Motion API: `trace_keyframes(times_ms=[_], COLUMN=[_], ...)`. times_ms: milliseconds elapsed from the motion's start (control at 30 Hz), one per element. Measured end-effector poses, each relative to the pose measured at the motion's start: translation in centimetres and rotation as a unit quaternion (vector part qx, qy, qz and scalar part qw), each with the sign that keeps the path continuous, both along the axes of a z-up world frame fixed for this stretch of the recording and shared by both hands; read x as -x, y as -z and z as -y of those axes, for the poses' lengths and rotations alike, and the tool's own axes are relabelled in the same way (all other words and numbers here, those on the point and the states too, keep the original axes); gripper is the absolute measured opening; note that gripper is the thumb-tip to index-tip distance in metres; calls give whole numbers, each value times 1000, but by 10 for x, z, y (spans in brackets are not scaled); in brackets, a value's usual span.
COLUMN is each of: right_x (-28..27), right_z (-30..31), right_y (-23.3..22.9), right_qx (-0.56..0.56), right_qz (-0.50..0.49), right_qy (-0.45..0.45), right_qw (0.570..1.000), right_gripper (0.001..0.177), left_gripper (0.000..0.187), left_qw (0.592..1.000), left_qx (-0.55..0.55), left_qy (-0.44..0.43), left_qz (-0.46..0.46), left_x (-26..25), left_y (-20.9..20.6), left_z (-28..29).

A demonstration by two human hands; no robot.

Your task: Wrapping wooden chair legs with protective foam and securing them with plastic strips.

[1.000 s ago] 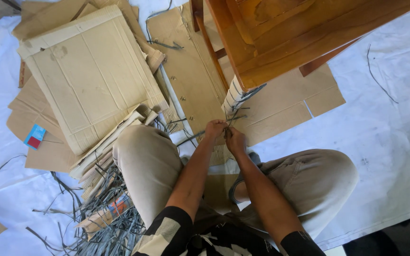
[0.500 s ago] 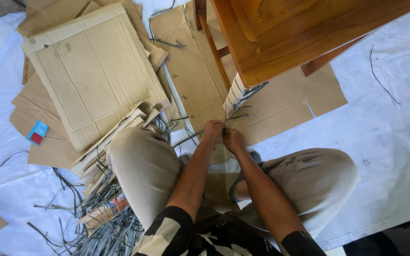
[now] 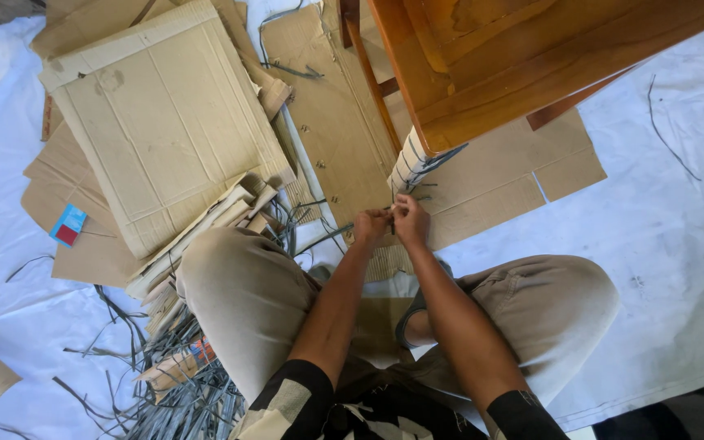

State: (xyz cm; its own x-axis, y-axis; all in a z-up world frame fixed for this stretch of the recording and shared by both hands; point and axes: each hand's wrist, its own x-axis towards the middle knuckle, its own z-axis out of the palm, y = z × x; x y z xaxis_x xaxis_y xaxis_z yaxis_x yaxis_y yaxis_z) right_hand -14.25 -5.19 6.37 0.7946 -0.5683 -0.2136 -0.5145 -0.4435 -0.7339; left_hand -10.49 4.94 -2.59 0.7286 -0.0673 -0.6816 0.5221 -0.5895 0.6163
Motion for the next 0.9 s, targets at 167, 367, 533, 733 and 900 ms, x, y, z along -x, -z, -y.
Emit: trace_keyframes(times_ms=[167, 367, 533, 733, 900], right_x=[-5, -6, -2, 4, 12], right_z=[12, 11, 19, 10, 6], right_y=[21, 13, 22, 6, 10], right_qx=[-17, -37, -51, 1, 63], right_qz=[-97, -107, -111, -66, 21], right_qy=[4, 14, 26, -6, -60], right_qw=[995, 994, 992, 998, 996], right_gripper=[29, 28, 27, 25, 24], left_gripper=[27, 20, 20, 33, 17], left_qw=[999, 992, 965, 978, 998], left_qx=[27, 121, 238, 187, 47], left_qy=[29, -2, -110, -88, 25], left_qz=[-29, -23, -5, -5, 40], left_x=[6, 5, 0, -3, -5], left_y=[-26, 0, -15, -15, -39], left_z=[-1, 2, -8, -14, -24])
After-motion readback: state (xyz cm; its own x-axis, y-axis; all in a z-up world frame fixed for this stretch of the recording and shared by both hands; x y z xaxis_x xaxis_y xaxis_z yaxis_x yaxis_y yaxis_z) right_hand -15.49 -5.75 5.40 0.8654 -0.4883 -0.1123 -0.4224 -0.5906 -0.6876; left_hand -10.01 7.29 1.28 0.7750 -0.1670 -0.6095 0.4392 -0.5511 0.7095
